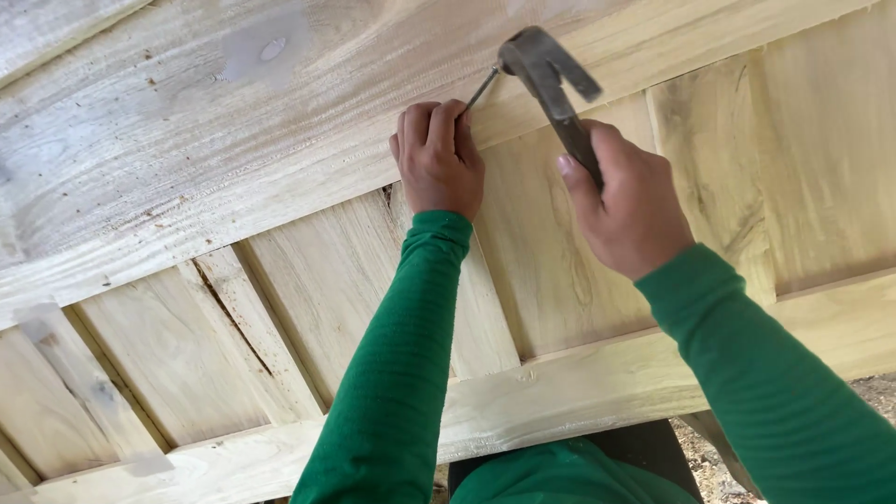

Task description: Hammer nails into a wooden door assembly.

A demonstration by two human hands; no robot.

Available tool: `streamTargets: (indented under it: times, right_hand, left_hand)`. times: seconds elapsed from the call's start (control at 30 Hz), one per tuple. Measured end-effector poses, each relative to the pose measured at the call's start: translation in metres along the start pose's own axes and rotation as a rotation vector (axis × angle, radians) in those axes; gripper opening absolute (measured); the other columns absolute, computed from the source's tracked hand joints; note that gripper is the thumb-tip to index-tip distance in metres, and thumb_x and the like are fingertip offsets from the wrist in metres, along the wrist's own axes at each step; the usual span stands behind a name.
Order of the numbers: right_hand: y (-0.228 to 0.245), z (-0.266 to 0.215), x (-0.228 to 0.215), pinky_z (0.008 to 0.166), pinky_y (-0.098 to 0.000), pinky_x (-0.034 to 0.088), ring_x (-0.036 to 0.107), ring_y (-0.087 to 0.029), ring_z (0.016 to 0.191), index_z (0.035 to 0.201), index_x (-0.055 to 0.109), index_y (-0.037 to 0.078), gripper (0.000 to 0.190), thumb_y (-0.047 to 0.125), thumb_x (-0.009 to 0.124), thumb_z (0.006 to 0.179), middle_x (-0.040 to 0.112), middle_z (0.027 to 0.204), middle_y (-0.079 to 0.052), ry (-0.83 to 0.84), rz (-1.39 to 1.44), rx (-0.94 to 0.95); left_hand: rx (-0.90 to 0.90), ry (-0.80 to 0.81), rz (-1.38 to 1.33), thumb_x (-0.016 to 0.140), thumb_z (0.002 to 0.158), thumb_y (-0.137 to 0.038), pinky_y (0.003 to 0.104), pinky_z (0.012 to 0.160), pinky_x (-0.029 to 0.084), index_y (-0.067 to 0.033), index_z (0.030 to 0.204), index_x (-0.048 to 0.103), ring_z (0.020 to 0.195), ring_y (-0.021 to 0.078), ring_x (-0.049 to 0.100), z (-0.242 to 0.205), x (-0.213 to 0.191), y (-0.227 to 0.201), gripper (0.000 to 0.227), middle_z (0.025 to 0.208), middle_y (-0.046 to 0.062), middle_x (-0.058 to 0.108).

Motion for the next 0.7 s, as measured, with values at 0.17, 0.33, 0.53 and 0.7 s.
streamTargets:
  times: [0.17,0.33,0.53,0.7]
  right_hand:
    - [-0.001,0.010,0.006,0.058,-0.0378,0.048,0.064,-0.029,0.064,0.111,0.061,-0.002,0.019,0.017,0.062,0.111,0.064,0.077,-0.016,0.028,-0.055,-0.028]
    - [0.046,0.013,-0.033,0.058,-0.0294,0.050,0.060,-0.014,0.063,0.114,0.061,-0.002,0.020,0.016,0.057,0.121,0.063,0.075,-0.006,-0.126,0.152,-0.028]
    - [0.030,0.013,-0.030,0.059,-0.0302,0.050,0.063,-0.015,0.063,0.112,0.060,-0.001,0.020,0.017,0.058,0.121,0.063,0.075,-0.006,-0.180,0.088,-0.094]
    - [0.000,0.011,0.005,0.056,-0.0406,0.046,0.064,-0.031,0.063,0.107,0.059,-0.001,0.019,0.017,0.063,0.112,0.064,0.079,-0.018,-0.004,-0.055,-0.018]
  left_hand:
    - [-0.014,-0.009,0.008,0.068,0.100,-0.014,0.042,0.089,0.044,-0.0141,0.103,0.066,0.100,0.0269,0.061,-0.001,-0.002,0.002,0.004,0.101,0.003,0.061]
    - [-0.027,0.020,0.007,0.068,0.098,-0.014,0.042,0.090,0.044,-0.0148,0.104,0.066,0.102,0.0263,0.060,-0.003,-0.002,0.000,0.007,0.102,0.003,0.060]
    - [0.010,-0.054,0.085,0.071,0.095,-0.015,0.043,0.092,0.042,-0.0175,0.101,0.067,0.104,0.0277,0.057,0.007,-0.008,-0.004,0.007,0.101,0.001,0.062]
    - [-0.001,-0.021,0.087,0.071,0.098,-0.014,0.043,0.091,0.041,-0.0154,0.100,0.067,0.104,0.0270,0.056,0.001,-0.006,-0.004,0.005,0.101,0.001,0.062]
Point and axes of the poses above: each hand's wrist, its own z-axis towards the middle knuckle, its own x-axis out of the palm, y = z × x, the point moved 10 cm from there along z, towards the middle knuckle
